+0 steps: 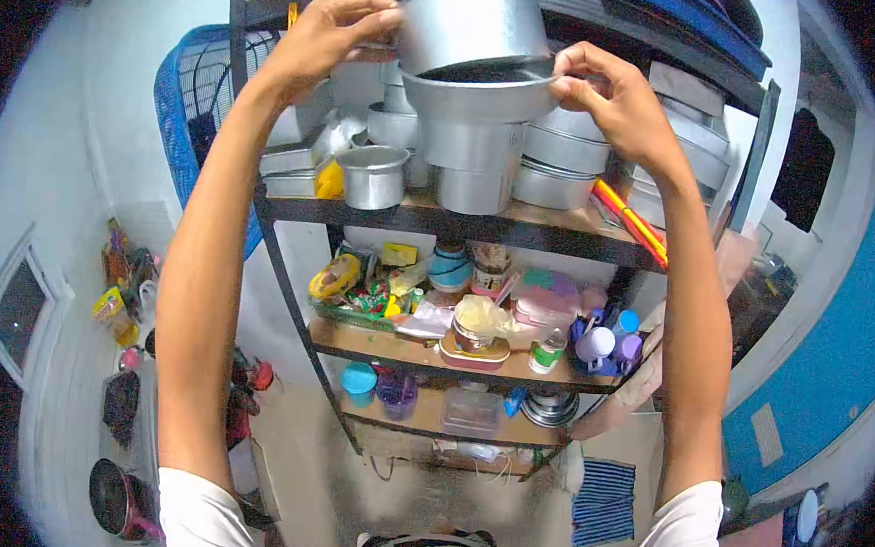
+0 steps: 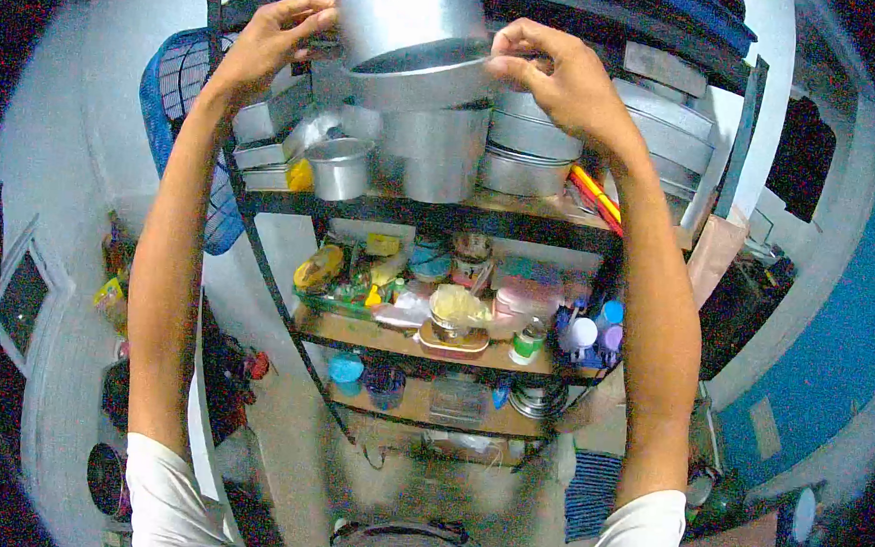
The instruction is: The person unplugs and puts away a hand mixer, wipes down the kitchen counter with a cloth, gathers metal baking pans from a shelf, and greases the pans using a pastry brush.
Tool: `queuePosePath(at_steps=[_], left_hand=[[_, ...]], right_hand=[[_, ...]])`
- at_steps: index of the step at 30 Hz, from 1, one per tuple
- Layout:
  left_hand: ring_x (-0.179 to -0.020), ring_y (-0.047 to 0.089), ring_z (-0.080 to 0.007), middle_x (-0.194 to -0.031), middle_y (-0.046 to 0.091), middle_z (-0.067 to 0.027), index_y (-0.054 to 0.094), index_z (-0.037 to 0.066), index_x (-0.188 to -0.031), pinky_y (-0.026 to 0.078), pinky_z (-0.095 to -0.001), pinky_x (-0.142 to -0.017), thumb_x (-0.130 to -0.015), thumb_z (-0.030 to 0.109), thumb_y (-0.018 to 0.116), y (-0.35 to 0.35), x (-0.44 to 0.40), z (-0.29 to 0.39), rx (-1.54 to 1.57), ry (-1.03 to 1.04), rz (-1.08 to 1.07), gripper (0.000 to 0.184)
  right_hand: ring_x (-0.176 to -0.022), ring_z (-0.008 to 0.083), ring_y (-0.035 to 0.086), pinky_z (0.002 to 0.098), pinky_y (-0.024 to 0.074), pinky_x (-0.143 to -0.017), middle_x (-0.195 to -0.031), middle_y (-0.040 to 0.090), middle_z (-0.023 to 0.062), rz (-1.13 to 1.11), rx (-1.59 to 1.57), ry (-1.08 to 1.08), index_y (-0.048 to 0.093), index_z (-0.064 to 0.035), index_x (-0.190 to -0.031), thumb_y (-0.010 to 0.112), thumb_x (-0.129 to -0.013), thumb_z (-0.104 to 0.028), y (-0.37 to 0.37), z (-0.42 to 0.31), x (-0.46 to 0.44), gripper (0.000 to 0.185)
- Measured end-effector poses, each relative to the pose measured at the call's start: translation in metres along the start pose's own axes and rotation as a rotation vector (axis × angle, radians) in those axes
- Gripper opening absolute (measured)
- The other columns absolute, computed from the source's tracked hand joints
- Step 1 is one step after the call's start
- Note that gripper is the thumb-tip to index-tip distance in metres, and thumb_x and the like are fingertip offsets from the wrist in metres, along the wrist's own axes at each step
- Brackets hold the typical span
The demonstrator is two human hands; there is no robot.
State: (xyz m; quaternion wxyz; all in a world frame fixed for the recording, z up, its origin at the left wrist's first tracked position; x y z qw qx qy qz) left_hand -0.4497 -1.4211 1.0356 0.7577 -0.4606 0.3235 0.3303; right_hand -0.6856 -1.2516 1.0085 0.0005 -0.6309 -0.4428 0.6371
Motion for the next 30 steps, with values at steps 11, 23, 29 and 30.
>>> queuePosePath(at_steps=[11, 23, 29, 30], left_hand=[[-0.089, 0.065, -0.0077, -0.097, 0.068, 0.0045, 0.069, 0.012, -0.112, 0.056, -0.0279, -0.082, -0.102, 0.041, 0.060, -0.024, 0.085, -0.049, 0.427, -0.198, 0.060, 0.032], [-0.101, 0.068, -0.0154, -0.118, 0.068, -0.0052, 0.059, 0.006, -0.128, 0.060, -0.0313, -0.086, -0.102, 0.017, 0.060, -0.073, 0.190, -0.024, 0.605, -0.382, 0.293, 0.028], [-0.105, 0.067, -0.0171, -0.119, 0.067, -0.0074, 0.058, 0.000, -0.127, 0.060, -0.0292, -0.084, -0.100, 0.011, 0.062, -0.102, 0.242, -0.029, 0.555, -0.432, 0.464, 0.029], [-0.108, 0.066, -0.0181, -0.122, 0.066, -0.0080, 0.057, 0.000, -0.129, 0.059, -0.0304, -0.086, -0.100, 0.012, 0.063, -0.099, 0.251, -0.013, 0.506, -0.478, 0.541, 0.032]], right_hand=[[-0.079, 0.0116, 0.067, 0.0296, 0.0530, -0.073, -0.091, 0.071, 0.0045, 0.010, -0.015, 0.026, 0.066, -0.0046, -0.102, 0.072, -0.092, -0.015, 0.046, -0.045, 0.047, 0.016], [-0.087, 0.0191, 0.074, 0.0315, 0.0560, -0.072, -0.099, 0.072, 0.0068, 0.027, -0.159, -0.009, 0.066, -0.0050, -0.104, 0.074, -0.091, -0.012, 0.093, -0.039, 0.042, 0.017], [-0.091, 0.0185, 0.073, 0.0307, 0.0566, -0.078, -0.102, 0.070, 0.0058, 0.005, -0.267, -0.049, 0.065, -0.0035, -0.104, 0.074, -0.091, -0.012, 0.115, -0.052, 0.043, 0.018], [-0.091, 0.0184, 0.073, 0.0304, 0.0565, -0.078, -0.102, 0.070, 0.0056, 0.000, -0.287, -0.050, 0.065, -0.0035, -0.104, 0.074, -0.091, -0.012, 0.120, -0.055, 0.043, 0.018]])
Point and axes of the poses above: each hand's wrist, its own x-axis away from the middle knuckle, its own y-axis out of the palm, z = x × y, the point moved 7 cm from there along -x, towards the middle knuckle
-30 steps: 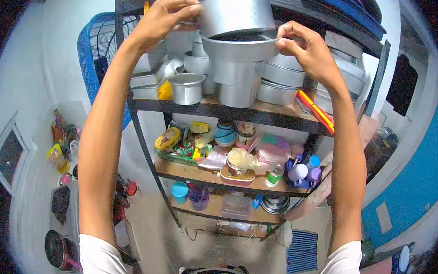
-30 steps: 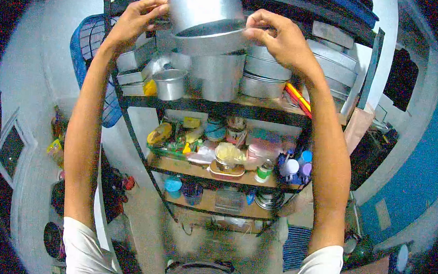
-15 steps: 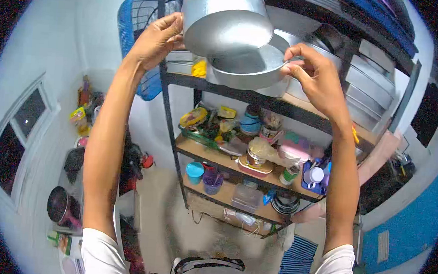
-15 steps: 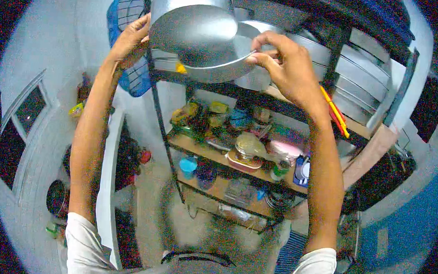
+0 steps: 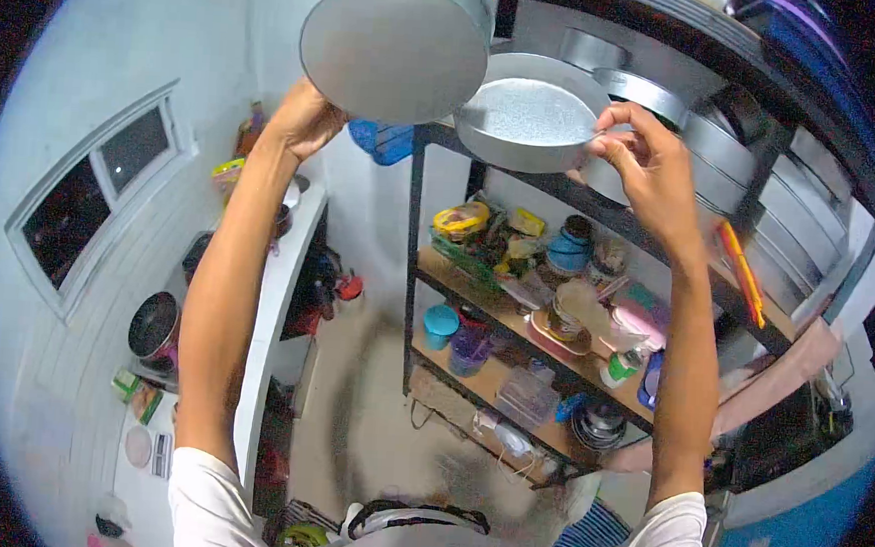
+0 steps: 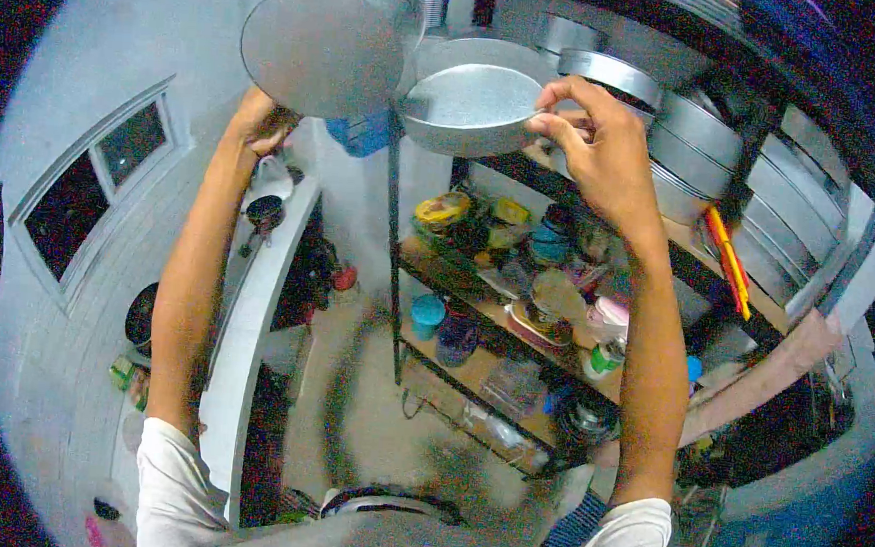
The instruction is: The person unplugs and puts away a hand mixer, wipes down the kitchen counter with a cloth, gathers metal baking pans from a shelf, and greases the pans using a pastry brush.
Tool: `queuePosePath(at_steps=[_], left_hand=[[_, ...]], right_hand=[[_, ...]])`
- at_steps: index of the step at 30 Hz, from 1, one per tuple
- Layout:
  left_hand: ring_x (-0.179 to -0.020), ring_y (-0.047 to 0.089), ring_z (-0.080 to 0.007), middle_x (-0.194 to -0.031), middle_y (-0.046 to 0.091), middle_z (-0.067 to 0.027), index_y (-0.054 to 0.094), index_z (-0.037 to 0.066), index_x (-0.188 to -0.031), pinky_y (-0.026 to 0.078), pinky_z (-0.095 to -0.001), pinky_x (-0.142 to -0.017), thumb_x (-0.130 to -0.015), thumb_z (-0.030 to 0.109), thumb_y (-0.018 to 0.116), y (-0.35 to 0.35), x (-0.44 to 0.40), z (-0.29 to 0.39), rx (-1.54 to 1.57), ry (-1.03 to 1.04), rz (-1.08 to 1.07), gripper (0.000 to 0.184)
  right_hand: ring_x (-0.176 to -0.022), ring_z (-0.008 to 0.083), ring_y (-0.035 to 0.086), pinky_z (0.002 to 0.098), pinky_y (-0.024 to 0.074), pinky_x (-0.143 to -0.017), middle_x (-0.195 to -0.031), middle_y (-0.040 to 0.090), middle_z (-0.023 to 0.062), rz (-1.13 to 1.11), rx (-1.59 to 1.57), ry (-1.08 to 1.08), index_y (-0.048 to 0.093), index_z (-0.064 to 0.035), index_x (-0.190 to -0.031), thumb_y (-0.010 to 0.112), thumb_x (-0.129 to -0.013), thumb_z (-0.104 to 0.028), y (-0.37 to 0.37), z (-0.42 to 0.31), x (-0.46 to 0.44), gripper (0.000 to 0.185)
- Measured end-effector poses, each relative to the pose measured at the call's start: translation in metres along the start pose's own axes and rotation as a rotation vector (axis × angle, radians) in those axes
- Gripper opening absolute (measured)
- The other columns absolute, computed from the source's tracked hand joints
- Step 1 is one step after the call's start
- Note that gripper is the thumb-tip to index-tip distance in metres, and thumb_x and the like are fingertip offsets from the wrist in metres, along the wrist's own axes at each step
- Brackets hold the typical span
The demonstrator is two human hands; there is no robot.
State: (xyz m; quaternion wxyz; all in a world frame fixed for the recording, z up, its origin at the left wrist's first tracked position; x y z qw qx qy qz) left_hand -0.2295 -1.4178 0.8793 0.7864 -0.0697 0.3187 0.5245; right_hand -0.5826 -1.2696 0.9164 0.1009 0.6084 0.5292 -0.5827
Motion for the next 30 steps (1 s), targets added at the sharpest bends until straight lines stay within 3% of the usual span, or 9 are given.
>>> queuePosePath(at_steps=[3, 6, 8, 10, 17, 21, 23, 27, 30], left_hand=[[-0.116, 0.062, -0.0206, -0.130, 0.063, -0.0096, 0.056, 0.001, -0.136, 0.056, -0.0336, -0.093, -0.099, 0.016, 0.066, -0.003, 0.043, 0.016, -0.054, -0.028, 0.192, 0.041], [-0.120, 0.061, -0.0214, -0.132, 0.063, -0.0100, 0.056, 0.002, -0.136, 0.055, -0.0374, -0.096, -0.099, 0.020, 0.066, -0.137, -0.004, -0.056, 0.456, -0.234, -0.072, 0.043], [-0.119, 0.062, -0.0215, -0.131, 0.063, -0.0100, 0.056, 0.003, -0.137, 0.055, -0.0382, -0.096, -0.099, 0.021, 0.066, -0.096, 0.059, -0.008, 0.005, -0.012, 0.034, 0.043], [-0.117, 0.063, -0.0221, -0.130, 0.064, -0.0108, 0.057, 0.004, -0.136, 0.055, -0.0400, -0.097, -0.097, 0.020, 0.067, -0.088, 0.101, 0.018, -0.040, -0.092, 0.139, 0.043], [-0.111, 0.066, -0.0248, -0.127, 0.065, -0.0120, 0.057, 0.002, -0.135, 0.057, -0.0382, -0.092, -0.095, 0.015, 0.070, -0.142, 0.205, 0.083, -0.007, -0.078, 0.049, 0.044], [-0.104, 0.067, -0.0170, -0.117, 0.069, -0.0064, 0.060, 0.005, -0.133, 0.057, -0.0348, -0.087, -0.098, 0.023, 0.068, -0.180, 0.283, 0.135, -0.585, -0.026, 0.309, 0.040], [-0.098, 0.065, -0.0125, -0.110, 0.070, -0.0010, 0.064, 0.008, -0.129, 0.056, -0.0332, -0.084, -0.102, 0.038, 0.062, -0.183, 0.321, 0.163, -0.690, -0.053, 0.378, 0.040], [-0.096, 0.064, -0.0123, -0.104, 0.068, -0.0005, 0.066, 0.008, -0.122, 0.056, -0.0335, -0.084, -0.104, 0.050, 0.053, -0.213, 0.433, 0.207, -1.034, -0.232, 0.577, 0.048], [-0.096, 0.064, -0.0128, -0.102, 0.068, -0.0001, 0.068, 0.007, -0.114, 0.056, -0.0344, -0.084, -0.106, 0.048, 0.050, -0.237, 0.519, 0.231, -1.047, -0.273, 0.714, 0.046]], right_hand=[[-0.091, 0.0178, 0.072, 0.0295, 0.0561, -0.077, -0.102, 0.070, 0.0047, -0.012, -0.127, 0.015, 0.065, -0.0037, -0.104, 0.072, -0.091, -0.010, 0.022, 0.002, 0.001, 0.016], [-0.090, 0.0165, 0.072, 0.0286, 0.0557, -0.076, -0.101, 0.069, 0.0044, -0.033, -0.200, -0.025, 0.065, -0.0035, -0.104, 0.072, -0.092, -0.009, 0.050, 0.000, 0.000, 0.015], [-0.090, 0.0152, 0.072, 0.0275, 0.0551, -0.075, -0.099, 0.068, 0.0043, -0.056, -0.195, -0.059, 0.065, -0.0031, -0.105, 0.071, -0.092, -0.007, 0.067, -0.007, -0.001, 0.015], [-0.090, 0.0148, 0.072, 0.0273, 0.0548, -0.074, -0.099, 0.068, 0.0044, -0.066, -0.241, -0.080, 0.065, -0.0026, -0.105, 0.071, -0.092, -0.006, 0.086, -0.015, -0.002, 0.015], [-0.091, 0.0150, 0.071, 0.0265, 0.0540, -0.080, -0.101, 0.067, 0.0038, -0.184, -0.373, -0.131, 0.063, -0.0020, -0.110, 0.069, -0.093, -0.004, 0.154, -0.050, -0.005, 0.018], [-0.092, 0.0121, 0.069, 0.0264, 0.0518, -0.083, -0.097, 0.071, 0.0041, -0.236, -0.481, -0.073, 0.063, -0.0030, -0.109, 0.067, -0.095, -0.005, 0.207, -0.066, 0.004, 0.015], [-0.091, 0.0110, 0.068, 0.0248, 0.0507, -0.082, -0.092, 0.073, 0.0040, -0.277, -0.472, -0.046, 0.064, -0.0042, -0.109, 0.068, -0.094, -0.006, 0.234, -0.081, 0.010, 0.016], [-0.090, 0.0099, 0.066, 0.0253, 0.0507, -0.084, -0.091, 0.071, 0.0038, -0.348, -0.643, 0.047, 0.064, -0.0043, -0.110, 0.068, -0.094, -0.003, 0.304, -0.119, 0.042, 0.016], [-0.092, 0.0108, 0.065, 0.0273, 0.0514, -0.087, -0.095, 0.068, 0.0034, -0.383, -0.690, 0.006, 0.064, -0.0025, -0.109, 0.066, -0.094, -0.001, 0.362, -0.149, 0.070, 0.015]])
Point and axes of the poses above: each hand's wrist, its own x-axis away from the middle knuckle, its own y-axis out of the palm, z = x × y, the point moved 7 cm from there along -x, towards the middle knuckle
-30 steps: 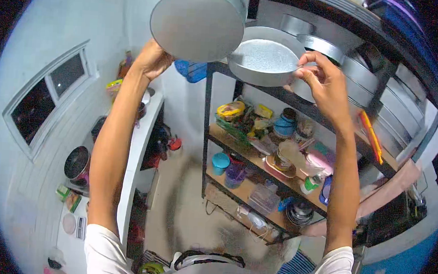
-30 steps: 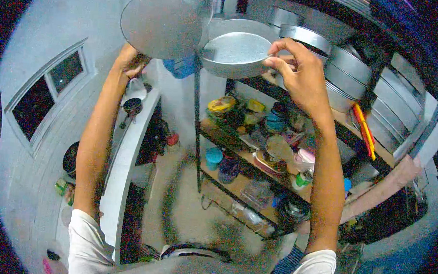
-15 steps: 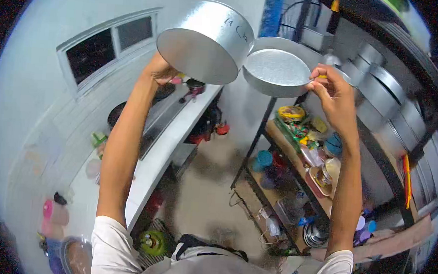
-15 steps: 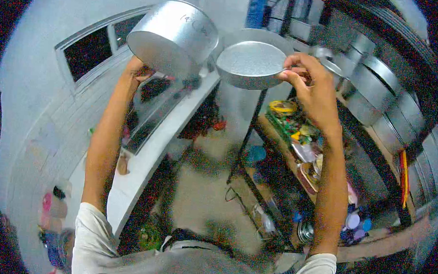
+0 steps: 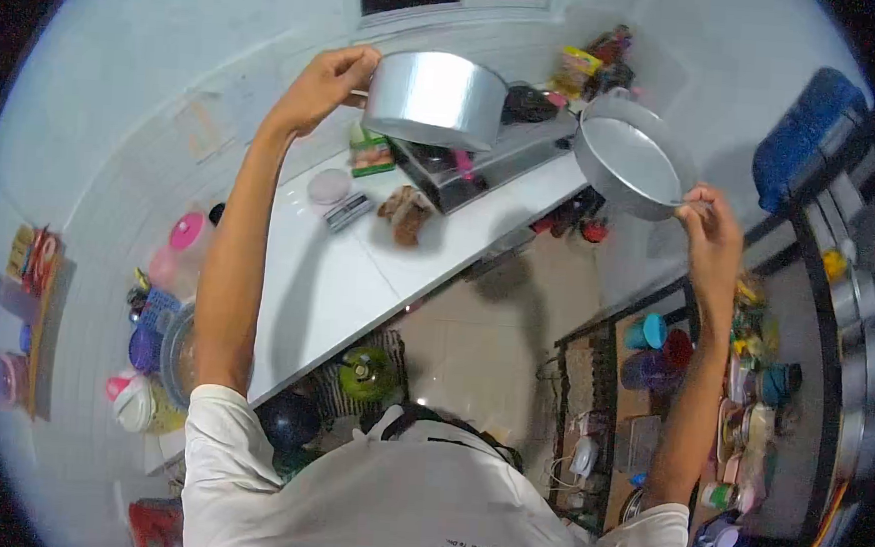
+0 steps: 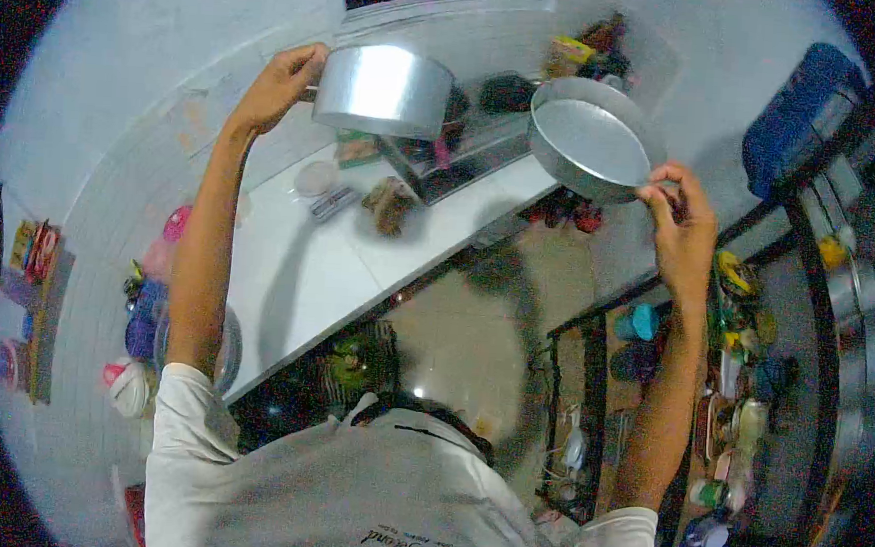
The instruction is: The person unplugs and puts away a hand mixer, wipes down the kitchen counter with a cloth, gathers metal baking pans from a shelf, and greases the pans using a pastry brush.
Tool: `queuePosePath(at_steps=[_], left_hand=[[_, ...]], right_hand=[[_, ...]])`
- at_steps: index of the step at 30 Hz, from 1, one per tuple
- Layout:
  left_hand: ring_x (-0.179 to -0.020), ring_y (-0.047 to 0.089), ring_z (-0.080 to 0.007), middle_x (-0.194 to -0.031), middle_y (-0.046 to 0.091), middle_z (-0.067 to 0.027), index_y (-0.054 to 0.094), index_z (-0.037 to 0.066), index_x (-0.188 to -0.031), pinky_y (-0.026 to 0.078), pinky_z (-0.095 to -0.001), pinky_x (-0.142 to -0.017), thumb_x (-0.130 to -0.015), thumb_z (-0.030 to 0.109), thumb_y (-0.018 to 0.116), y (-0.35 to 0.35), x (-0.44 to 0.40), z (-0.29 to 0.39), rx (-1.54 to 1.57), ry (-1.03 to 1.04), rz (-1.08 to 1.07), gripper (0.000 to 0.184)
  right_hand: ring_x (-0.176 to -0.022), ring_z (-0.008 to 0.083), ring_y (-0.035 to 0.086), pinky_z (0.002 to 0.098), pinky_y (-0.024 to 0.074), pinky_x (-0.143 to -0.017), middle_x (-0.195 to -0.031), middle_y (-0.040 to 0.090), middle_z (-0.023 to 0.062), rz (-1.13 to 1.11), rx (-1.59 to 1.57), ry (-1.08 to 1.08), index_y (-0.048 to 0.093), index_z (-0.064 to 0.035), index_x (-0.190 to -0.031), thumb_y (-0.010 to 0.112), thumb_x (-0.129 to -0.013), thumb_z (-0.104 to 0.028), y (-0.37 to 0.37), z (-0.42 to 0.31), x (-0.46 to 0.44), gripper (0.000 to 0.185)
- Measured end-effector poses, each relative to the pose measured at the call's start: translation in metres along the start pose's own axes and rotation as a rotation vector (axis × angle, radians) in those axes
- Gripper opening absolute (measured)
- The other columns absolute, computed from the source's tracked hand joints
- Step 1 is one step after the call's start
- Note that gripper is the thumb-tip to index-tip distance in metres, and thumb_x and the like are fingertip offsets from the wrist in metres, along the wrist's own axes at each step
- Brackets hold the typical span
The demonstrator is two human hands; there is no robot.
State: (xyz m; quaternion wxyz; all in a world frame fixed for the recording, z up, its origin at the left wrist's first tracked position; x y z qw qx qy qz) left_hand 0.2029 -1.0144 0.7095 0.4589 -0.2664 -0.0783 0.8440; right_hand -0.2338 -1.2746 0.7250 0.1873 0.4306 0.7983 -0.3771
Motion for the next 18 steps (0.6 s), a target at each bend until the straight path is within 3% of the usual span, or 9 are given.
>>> queuePosePath(at_steps=[4, 6, 7, 8, 13, 16, 18], left_hand=[[-0.095, 0.066, -0.0176, -0.098, 0.068, -0.0046, 0.065, 0.002, -0.100, 0.057, -0.0370, -0.087, -0.102, 0.013, 0.059, -0.049, 0.080, -0.025, -0.051, 0.287, 0.177, 0.013], [-0.094, 0.066, -0.0209, -0.097, 0.067, -0.0080, 0.065, 0.001, -0.096, 0.056, -0.0376, -0.088, -0.094, 0.001, 0.063, -0.057, 0.120, -0.025, -0.345, 0.413, 0.287, 0.002], [-0.093, 0.066, -0.0226, -0.097, 0.066, -0.0097, 0.064, 0.001, -0.094, 0.056, -0.0379, -0.089, -0.090, -0.005, 0.065, -0.059, 0.141, -0.023, -0.494, 0.471, 0.340, 0.007], [-0.095, 0.065, -0.0274, -0.096, 0.064, -0.0112, 0.065, 0.002, -0.089, 0.054, -0.0417, -0.092, -0.083, -0.005, 0.071, -0.060, 0.156, -0.028, -0.478, 0.460, 0.373, 0.011], [-0.108, 0.063, -0.0349, -0.094, 0.064, -0.0095, 0.066, 0.003, -0.091, 0.050, -0.0494, -0.099, -0.083, 0.011, 0.075, -0.075, 0.200, -0.053, -0.661, 0.479, 0.379, 0.015], [-0.113, 0.064, -0.0353, -0.102, 0.068, -0.0126, 0.068, 0.003, -0.095, 0.052, -0.0462, -0.096, -0.082, 0.012, 0.077, -0.081, 0.215, -0.080, -0.720, 0.430, 0.362, 0.018], [-0.109, 0.063, -0.0361, -0.097, 0.066, -0.0113, 0.066, 0.004, -0.090, 0.049, -0.0483, -0.099, -0.083, 0.017, 0.075, -0.082, 0.224, -0.102, -0.765, 0.391, 0.359, 0.017]], right_hand=[[-0.098, 0.0143, 0.065, 0.0293, 0.0522, -0.087, -0.108, 0.065, 0.0090, -0.034, 0.033, -0.099, 0.064, -0.0006, -0.106, 0.068, -0.091, 0.001, 0.092, 0.013, 0.015, 0.016], [-0.096, 0.0154, 0.065, 0.0295, 0.0521, -0.087, -0.112, 0.065, 0.0108, -0.084, -0.030, -0.089, 0.065, -0.0004, -0.106, 0.069, -0.090, 0.000, 0.137, 0.024, 0.026, 0.017], [-0.096, 0.0155, 0.065, 0.0293, 0.0520, -0.086, -0.114, 0.064, 0.0114, -0.096, -0.047, -0.061, 0.065, -0.0005, -0.105, 0.069, -0.090, 0.000, 0.160, 0.028, 0.030, 0.016], [-0.096, 0.0156, 0.065, 0.0291, 0.0520, -0.086, -0.117, 0.064, 0.0120, -0.105, -0.065, -0.034, 0.065, -0.0005, -0.104, 0.069, -0.089, 0.001, 0.180, 0.033, 0.034, 0.015], [-0.095, 0.0162, 0.065, 0.0278, 0.0525, -0.083, -0.125, 0.063, 0.0150, -0.200, -0.194, 0.010, 0.066, 0.0002, -0.100, 0.070, -0.087, 0.001, 0.269, 0.018, 0.043, 0.014], [-0.096, 0.0174, 0.066, 0.0292, 0.0539, -0.083, -0.124, 0.063, 0.0156, -0.223, -0.176, 0.003, 0.066, 0.0001, -0.102, 0.071, -0.087, 0.001, 0.310, 0.017, 0.049, 0.016], [-0.096, 0.0207, 0.068, 0.0310, 0.0550, -0.083, -0.121, 0.063, 0.0169, -0.245, -0.205, 0.018, 0.066, 0.0004, -0.104, 0.073, -0.087, -0.002, 0.337, 0.019, 0.058, 0.018]])
Point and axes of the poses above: each hand's wrist, its own x-axis away from the middle knuckle, its own y-axis out of the palm, z = x × y, the point moved 7 cm from there along -x, towards the middle knuckle
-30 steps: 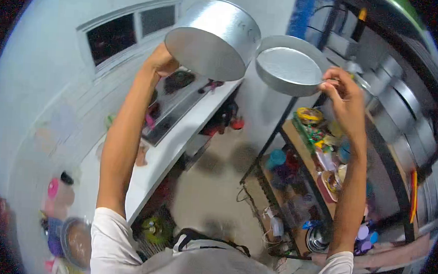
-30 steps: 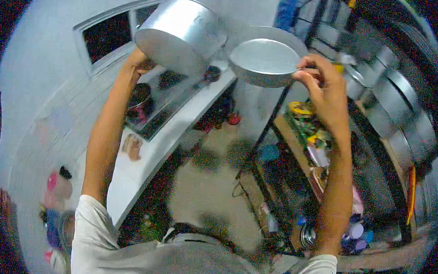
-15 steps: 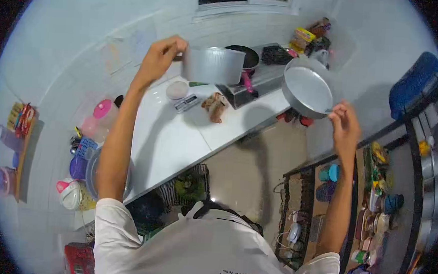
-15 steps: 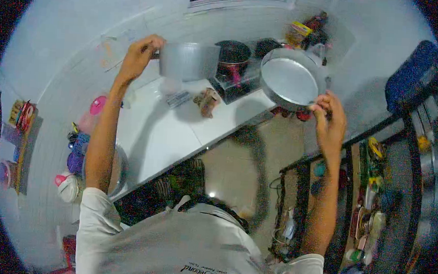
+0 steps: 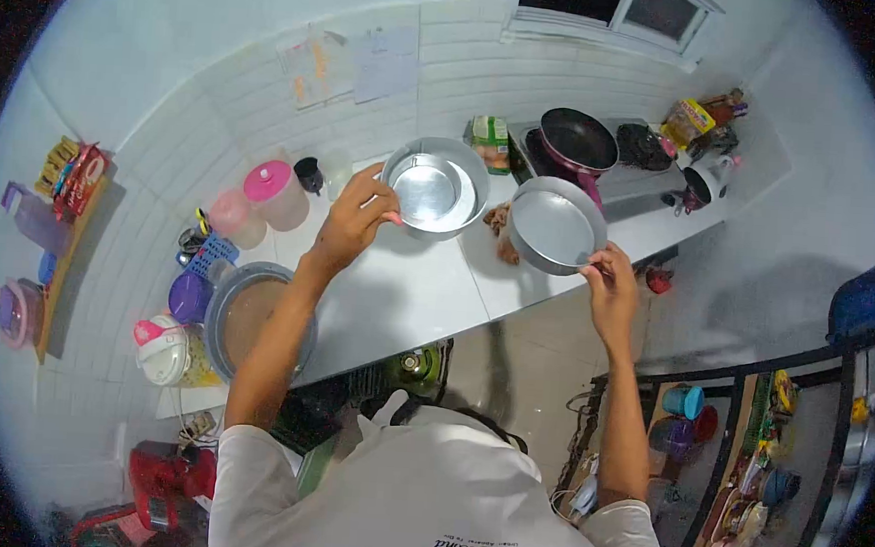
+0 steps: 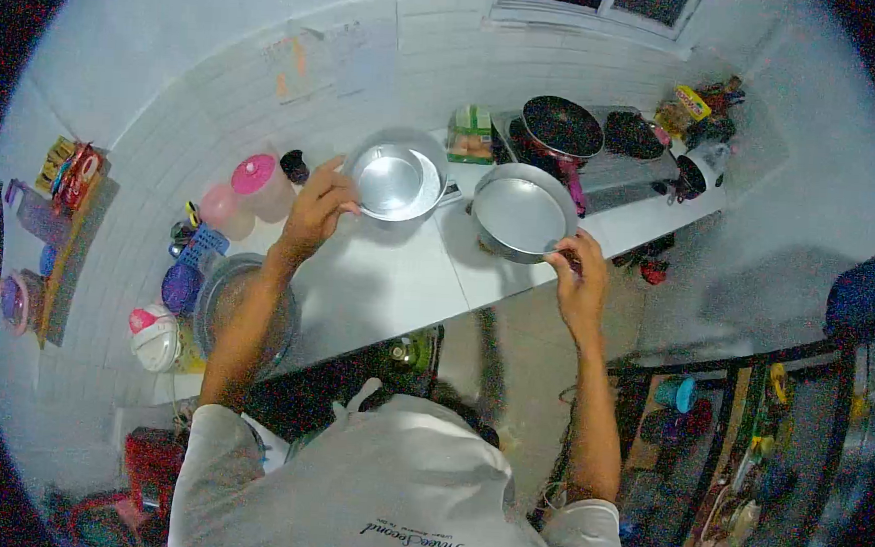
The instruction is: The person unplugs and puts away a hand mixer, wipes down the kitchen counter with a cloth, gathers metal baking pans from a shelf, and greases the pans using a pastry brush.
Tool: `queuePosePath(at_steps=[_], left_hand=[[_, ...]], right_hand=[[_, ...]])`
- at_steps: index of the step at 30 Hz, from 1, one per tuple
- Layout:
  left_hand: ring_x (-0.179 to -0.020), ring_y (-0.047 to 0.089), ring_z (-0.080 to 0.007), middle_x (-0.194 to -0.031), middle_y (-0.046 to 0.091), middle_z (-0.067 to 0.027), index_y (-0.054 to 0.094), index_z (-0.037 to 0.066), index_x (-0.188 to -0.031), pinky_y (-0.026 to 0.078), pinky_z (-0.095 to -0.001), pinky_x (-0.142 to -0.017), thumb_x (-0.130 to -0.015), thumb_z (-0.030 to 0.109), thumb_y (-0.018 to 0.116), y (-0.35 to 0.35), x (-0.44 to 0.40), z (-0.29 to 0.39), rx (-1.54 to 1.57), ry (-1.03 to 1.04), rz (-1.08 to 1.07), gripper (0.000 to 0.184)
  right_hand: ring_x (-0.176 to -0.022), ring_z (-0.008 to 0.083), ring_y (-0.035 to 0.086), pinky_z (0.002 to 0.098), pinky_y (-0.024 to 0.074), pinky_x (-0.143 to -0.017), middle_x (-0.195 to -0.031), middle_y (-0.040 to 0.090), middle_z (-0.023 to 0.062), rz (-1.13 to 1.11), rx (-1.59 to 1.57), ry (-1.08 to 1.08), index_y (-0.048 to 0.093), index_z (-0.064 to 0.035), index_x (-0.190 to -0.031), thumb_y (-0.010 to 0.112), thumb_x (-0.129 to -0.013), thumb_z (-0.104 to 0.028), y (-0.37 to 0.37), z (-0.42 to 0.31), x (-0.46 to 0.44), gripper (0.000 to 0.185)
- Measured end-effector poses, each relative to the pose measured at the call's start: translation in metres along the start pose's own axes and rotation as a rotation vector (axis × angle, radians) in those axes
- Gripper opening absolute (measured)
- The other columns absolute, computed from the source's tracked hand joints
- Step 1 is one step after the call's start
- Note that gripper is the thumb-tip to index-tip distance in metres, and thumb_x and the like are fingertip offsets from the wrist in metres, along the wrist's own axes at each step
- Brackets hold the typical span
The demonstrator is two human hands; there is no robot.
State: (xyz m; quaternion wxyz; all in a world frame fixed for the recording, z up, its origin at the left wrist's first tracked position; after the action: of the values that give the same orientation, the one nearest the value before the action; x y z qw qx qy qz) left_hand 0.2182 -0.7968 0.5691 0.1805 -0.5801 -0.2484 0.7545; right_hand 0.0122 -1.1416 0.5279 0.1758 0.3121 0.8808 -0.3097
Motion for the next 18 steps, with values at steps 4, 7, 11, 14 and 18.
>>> queuePosePath(at_steps=[4, 7, 11, 14, 18], left_hand=[[-0.113, 0.059, -0.0403, -0.093, 0.061, -0.0110, 0.063, 0.004, -0.090, 0.047, -0.0509, -0.102, -0.086, 0.013, 0.072, 0.046, 0.055, -0.029, 0.065, -0.158, -0.112, 0.013], [-0.119, 0.056, -0.0403, -0.099, 0.061, -0.0125, 0.061, 0.004, -0.091, 0.048, -0.0517, -0.098, -0.083, 0.007, 0.073, 0.083, 0.098, -0.041, 0.059, -0.254, -0.150, 0.015], [-0.120, 0.054, -0.0412, -0.100, 0.058, -0.0119, 0.058, 0.006, -0.093, 0.047, -0.0530, -0.100, -0.084, 0.005, 0.073, 0.114, 0.149, -0.046, -0.037, -0.316, -0.119, 0.017], [-0.118, 0.053, -0.0421, -0.100, 0.057, -0.0120, 0.058, 0.007, -0.095, 0.047, -0.0542, -0.102, -0.084, 0.006, 0.073, 0.140, 0.191, -0.065, -0.105, -0.382, -0.175, 0.019], [-0.115, 0.053, -0.0419, -0.099, 0.057, -0.0119, 0.058, 0.007, -0.093, 0.045, -0.0554, -0.107, -0.082, 0.007, 0.076, 0.139, 0.206, -0.063, -0.134, -0.547, -0.150, 0.021]], right_hand=[[-0.101, 0.0287, 0.067, 0.0346, 0.0557, -0.083, -0.122, 0.062, 0.0200, -0.057, 0.029, 0.026, 0.067, -0.0013, -0.104, 0.076, -0.087, -0.008, 0.049, 0.037, 0.017, 0.020], [-0.099, 0.0259, 0.067, 0.0357, 0.0561, -0.083, -0.121, 0.061, 0.0216, -0.102, 0.060, 0.021, 0.068, -0.0016, -0.104, 0.076, -0.088, -0.009, 0.081, 0.074, 0.032, 0.020], [-0.097, 0.0229, 0.067, 0.0349, 0.0560, -0.079, -0.119, 0.059, 0.0196, -0.177, -0.068, 0.196, 0.068, -0.0013, -0.101, 0.077, -0.087, -0.010, 0.119, 0.112, 0.043, 0.018], [-0.098, 0.0259, 0.067, 0.0367, 0.0555, -0.081, -0.122, 0.058, 0.0205, -0.284, 0.003, 0.111, 0.069, -0.0017, -0.099, 0.077, -0.087, -0.011, 0.156, 0.154, 0.051, 0.017], [-0.117, 0.0389, 0.058, 0.0450, 0.0497, -0.095, -0.124, 0.056, 0.0238, -0.317, -0.117, 0.190, 0.070, -0.0039, -0.099, 0.079, -0.084, -0.013, 0.205, 0.184, 0.060, 0.020]])
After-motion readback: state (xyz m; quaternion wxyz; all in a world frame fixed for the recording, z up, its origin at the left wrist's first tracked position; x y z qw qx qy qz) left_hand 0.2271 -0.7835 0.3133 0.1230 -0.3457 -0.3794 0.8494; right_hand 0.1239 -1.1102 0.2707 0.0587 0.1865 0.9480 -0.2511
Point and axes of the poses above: each hand's wrist, its own x-axis away from the middle knuckle, its own y-axis out of the palm, z = x × y, the point moved 7 cm from there along -x, towards the middle knuckle
